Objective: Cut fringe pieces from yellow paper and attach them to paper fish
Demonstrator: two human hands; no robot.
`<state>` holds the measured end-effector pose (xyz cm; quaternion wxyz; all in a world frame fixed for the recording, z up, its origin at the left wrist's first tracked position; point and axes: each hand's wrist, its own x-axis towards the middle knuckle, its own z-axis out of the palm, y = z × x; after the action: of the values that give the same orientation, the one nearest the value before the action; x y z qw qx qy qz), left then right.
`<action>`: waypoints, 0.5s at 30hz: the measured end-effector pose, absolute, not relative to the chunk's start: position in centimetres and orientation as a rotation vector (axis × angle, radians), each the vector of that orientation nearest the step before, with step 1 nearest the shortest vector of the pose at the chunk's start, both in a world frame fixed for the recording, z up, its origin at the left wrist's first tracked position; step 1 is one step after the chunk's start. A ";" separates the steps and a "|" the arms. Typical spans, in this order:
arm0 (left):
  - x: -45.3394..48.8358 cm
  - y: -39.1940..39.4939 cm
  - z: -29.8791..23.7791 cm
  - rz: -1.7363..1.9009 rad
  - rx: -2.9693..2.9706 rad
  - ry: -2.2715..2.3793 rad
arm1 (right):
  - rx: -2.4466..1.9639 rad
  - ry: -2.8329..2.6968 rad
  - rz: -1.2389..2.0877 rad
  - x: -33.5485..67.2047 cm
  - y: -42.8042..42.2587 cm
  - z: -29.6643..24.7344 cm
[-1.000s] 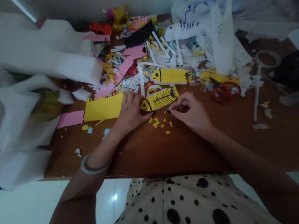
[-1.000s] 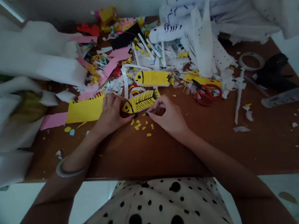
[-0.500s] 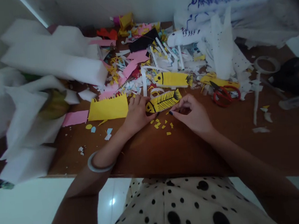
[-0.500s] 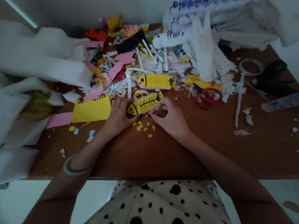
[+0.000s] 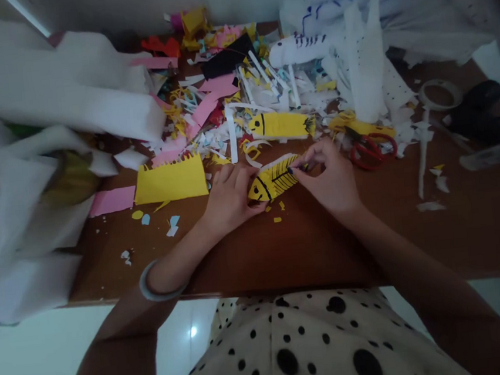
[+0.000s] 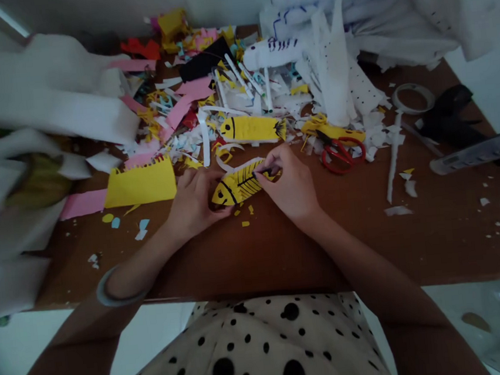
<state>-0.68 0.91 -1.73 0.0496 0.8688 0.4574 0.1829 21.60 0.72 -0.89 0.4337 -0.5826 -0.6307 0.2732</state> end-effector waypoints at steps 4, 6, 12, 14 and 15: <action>-0.6 0.6 -1.8 0.559 2.705 1.340 | -1.472 -1.627 0.609 21.3 0.7 -1.0; -0.6 0.6 -1.9 0.554 2.711 1.335 | -1.492 -1.653 0.591 21.1 0.7 -1.0; -0.5 0.5 -2.1 0.599 2.687 1.337 | -1.530 -1.698 0.577 20.9 0.4 -0.5; -0.6 0.4 -2.2 0.627 2.680 1.315 | -1.537 -1.711 0.566 20.9 0.4 -0.4; -0.6 0.4 -2.2 0.631 2.675 1.312 | -1.538 -1.721 0.560 20.9 0.3 -0.4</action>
<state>-0.57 0.44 -2.19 0.0482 0.8773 0.4304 0.2070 20.89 0.35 -0.36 0.3739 -0.6005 -0.6722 0.2186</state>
